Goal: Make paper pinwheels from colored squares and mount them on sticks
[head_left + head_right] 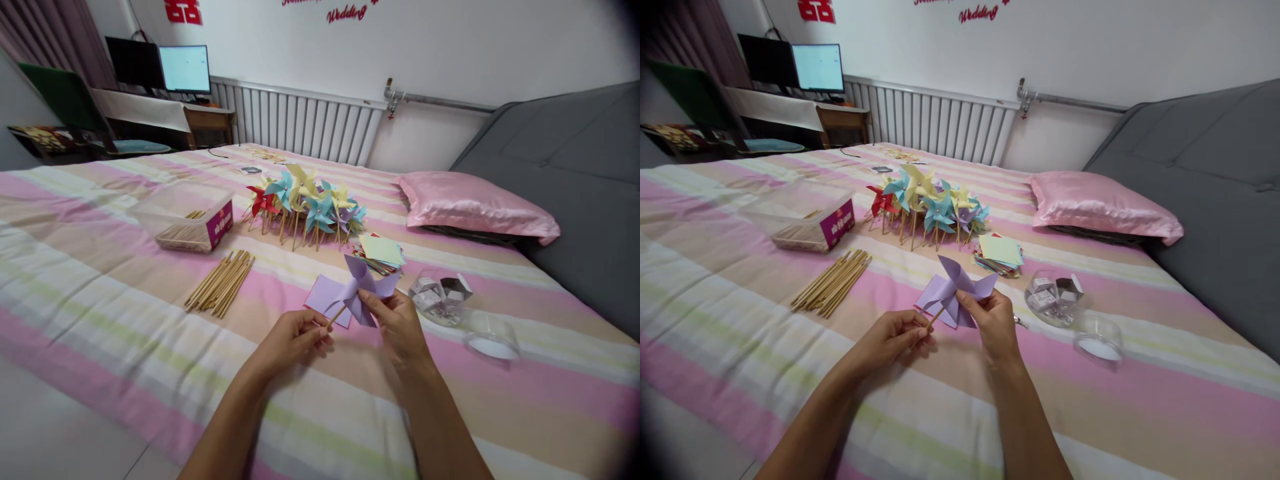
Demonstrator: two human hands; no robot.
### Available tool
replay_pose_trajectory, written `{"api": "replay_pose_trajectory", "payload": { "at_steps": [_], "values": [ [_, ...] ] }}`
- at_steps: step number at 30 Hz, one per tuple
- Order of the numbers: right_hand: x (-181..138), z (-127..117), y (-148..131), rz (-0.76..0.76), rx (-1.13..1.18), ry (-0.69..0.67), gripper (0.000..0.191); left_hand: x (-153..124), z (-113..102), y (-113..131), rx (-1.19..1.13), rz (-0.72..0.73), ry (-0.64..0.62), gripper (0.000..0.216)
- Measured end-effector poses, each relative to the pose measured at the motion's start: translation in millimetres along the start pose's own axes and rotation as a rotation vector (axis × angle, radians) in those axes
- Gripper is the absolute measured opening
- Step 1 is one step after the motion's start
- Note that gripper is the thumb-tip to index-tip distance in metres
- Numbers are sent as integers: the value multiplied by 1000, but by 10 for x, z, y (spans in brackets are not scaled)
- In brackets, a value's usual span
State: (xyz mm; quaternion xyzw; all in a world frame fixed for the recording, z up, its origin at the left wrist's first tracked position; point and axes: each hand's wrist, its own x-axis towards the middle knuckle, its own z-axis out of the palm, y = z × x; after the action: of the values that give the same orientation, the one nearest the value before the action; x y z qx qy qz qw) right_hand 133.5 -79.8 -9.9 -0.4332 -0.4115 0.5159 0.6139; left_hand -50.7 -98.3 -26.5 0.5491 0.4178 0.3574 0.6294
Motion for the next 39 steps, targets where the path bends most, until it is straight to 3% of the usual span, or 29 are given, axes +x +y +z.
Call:
{"api": "replay_pose_trajectory", "payload": {
  "at_steps": [16,23,29,35,39],
  "values": [
    [43,-31,52,-48,-79,6,28,-6,28,-30,39,68,-58,35],
    [7,-49,-81,-162,-68,-145,24,-8,-5,46,252,213,118,18],
    [9,-75,-145,-165,-62,-155,35,12,-44,29,371,326,265,17],
    [9,-70,-147,-178,-50,-146,31,-5,-32,62,348,306,265,16],
    [16,-87,-145,-197,-84,-137,39,-14,-22,75,314,286,214,18]
  ]
}}
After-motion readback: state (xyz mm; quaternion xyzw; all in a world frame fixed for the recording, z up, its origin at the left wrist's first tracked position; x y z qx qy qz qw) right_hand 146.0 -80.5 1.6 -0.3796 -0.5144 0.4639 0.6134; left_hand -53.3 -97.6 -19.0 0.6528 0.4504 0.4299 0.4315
